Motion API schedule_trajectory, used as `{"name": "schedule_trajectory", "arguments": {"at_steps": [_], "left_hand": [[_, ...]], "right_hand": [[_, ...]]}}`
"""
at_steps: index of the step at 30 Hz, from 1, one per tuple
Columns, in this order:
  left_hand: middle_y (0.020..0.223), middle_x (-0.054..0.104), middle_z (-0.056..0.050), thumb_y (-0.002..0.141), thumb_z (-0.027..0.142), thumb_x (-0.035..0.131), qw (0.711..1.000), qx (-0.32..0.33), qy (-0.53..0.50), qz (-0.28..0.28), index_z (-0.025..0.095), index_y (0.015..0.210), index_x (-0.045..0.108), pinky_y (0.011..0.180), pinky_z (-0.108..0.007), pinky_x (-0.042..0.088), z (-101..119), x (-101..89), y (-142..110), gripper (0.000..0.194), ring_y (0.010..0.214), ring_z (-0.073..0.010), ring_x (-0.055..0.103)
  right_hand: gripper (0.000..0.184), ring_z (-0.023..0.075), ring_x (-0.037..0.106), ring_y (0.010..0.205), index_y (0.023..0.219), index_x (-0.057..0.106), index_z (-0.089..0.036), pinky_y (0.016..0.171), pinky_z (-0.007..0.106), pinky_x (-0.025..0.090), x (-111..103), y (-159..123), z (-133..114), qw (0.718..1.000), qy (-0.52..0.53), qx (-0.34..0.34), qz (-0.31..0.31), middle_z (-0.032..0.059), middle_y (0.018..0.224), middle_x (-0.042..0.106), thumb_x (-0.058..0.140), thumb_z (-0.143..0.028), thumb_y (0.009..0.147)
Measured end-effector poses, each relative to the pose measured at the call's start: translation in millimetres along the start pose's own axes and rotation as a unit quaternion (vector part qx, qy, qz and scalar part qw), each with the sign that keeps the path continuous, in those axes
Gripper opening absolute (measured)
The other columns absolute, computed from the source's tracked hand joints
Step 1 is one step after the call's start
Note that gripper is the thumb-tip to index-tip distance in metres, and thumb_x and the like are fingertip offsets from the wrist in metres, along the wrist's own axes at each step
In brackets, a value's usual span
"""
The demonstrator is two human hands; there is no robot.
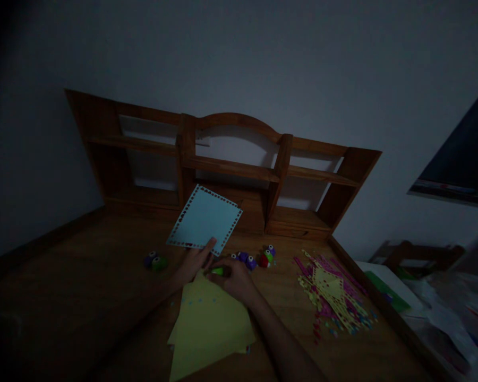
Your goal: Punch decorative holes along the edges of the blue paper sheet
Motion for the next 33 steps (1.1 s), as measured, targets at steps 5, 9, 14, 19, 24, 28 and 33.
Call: {"name": "schedule_trajectory", "arguments": {"at_steps": [5,9,14,19,24,28,33], "left_hand": [[0.044,0.041,0.006,0.084,0.063,0.051,1.0,0.008,0.001,-0.008,0.022,0.066,0.046,0.043,-0.024,0.031,2.7,0.6,-0.8,0.045,0.039,-0.0116,0.04],[0.048,0.044,0.006,0.083,0.062,0.053,1.0,0.01,-0.01,-0.001,0.021,0.072,0.047,0.041,-0.024,0.031,1.5,-0.6,-0.1,0.042,0.041,-0.0117,0.041],[0.046,0.041,0.006,0.084,0.061,0.052,1.0,0.0,-0.008,-0.006,0.021,0.066,0.045,0.04,-0.023,0.028,-4.9,0.1,2.1,0.045,0.04,-0.0103,0.038],[0.046,0.04,0.007,0.081,0.061,0.055,0.999,0.003,-0.033,-0.006,0.021,0.07,0.046,0.039,-0.023,0.027,-1.7,1.7,1.1,0.043,0.038,-0.0102,0.037],[0.044,0.041,0.006,0.08,0.064,0.055,1.0,-0.006,-0.016,0.0,0.021,0.066,0.046,0.04,-0.023,0.028,5.5,0.7,-3.2,0.045,0.038,-0.0109,0.039],[0.044,0.042,0.007,0.082,0.063,0.054,1.0,0.003,-0.008,-0.001,0.021,0.067,0.046,0.042,-0.023,0.032,8.0,0.5,-4.5,0.045,0.039,-0.0106,0.04],[0.046,0.044,0.007,0.082,0.061,0.056,1.0,0.003,-0.027,0.002,0.021,0.074,0.049,0.04,-0.023,0.031,1.2,0.2,-1.7,0.042,0.039,-0.0108,0.04]], "right_hand": [[0.02,0.0194,0.065,0.086,0.098,0.075,-0.024,0.078,0.03,0.05,-1.0,-0.1,-3.4,1.0,-0.009,-0.007,-0.006,0.0034,0.097,0.072,0.072,-0.034,0.08],[0.02,0.0192,0.064,0.087,0.098,0.074,-0.024,0.079,0.03,0.049,-1.9,0.1,-5.2,1.0,-0.015,-0.013,0.0,0.0035,0.1,0.072,0.071,-0.033,0.081],[0.019,0.0185,0.064,0.085,0.099,0.074,-0.023,0.078,0.029,0.049,-3.1,-0.3,-7.5,1.0,-0.028,-0.006,0.002,0.0042,0.097,0.072,0.069,-0.033,0.083],[0.019,0.0189,0.063,0.084,0.099,0.075,-0.023,0.077,0.03,0.049,-4.2,-0.8,-11.1,1.0,-0.03,-0.006,0.0,0.0041,0.097,0.071,0.069,-0.033,0.083],[0.02,0.0179,0.063,0.084,0.098,0.074,-0.024,0.077,0.029,0.049,-3.1,-1.0,-8.2,1.0,-0.019,0.0,0.001,0.0032,0.096,0.071,0.071,-0.034,0.081],[0.022,0.0184,0.063,0.084,0.098,0.074,-0.023,0.075,0.028,0.049,-1.4,-0.6,-3.1,1.0,-0.011,0.009,0.004,0.0034,0.096,0.071,0.072,-0.034,0.08],[0.021,0.0167,0.062,0.079,0.098,0.074,-0.023,0.07,0.026,0.047,-0.4,0.5,-1.8,1.0,-0.006,0.002,0.008,0.0022,0.093,0.071,0.071,-0.033,0.08]]}}
Point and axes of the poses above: each hand's wrist, its own y-axis towards the middle knuckle, its own x-axis out of the palm, z = x × y, the point moved 5 cm from there along y, towards the middle knuckle
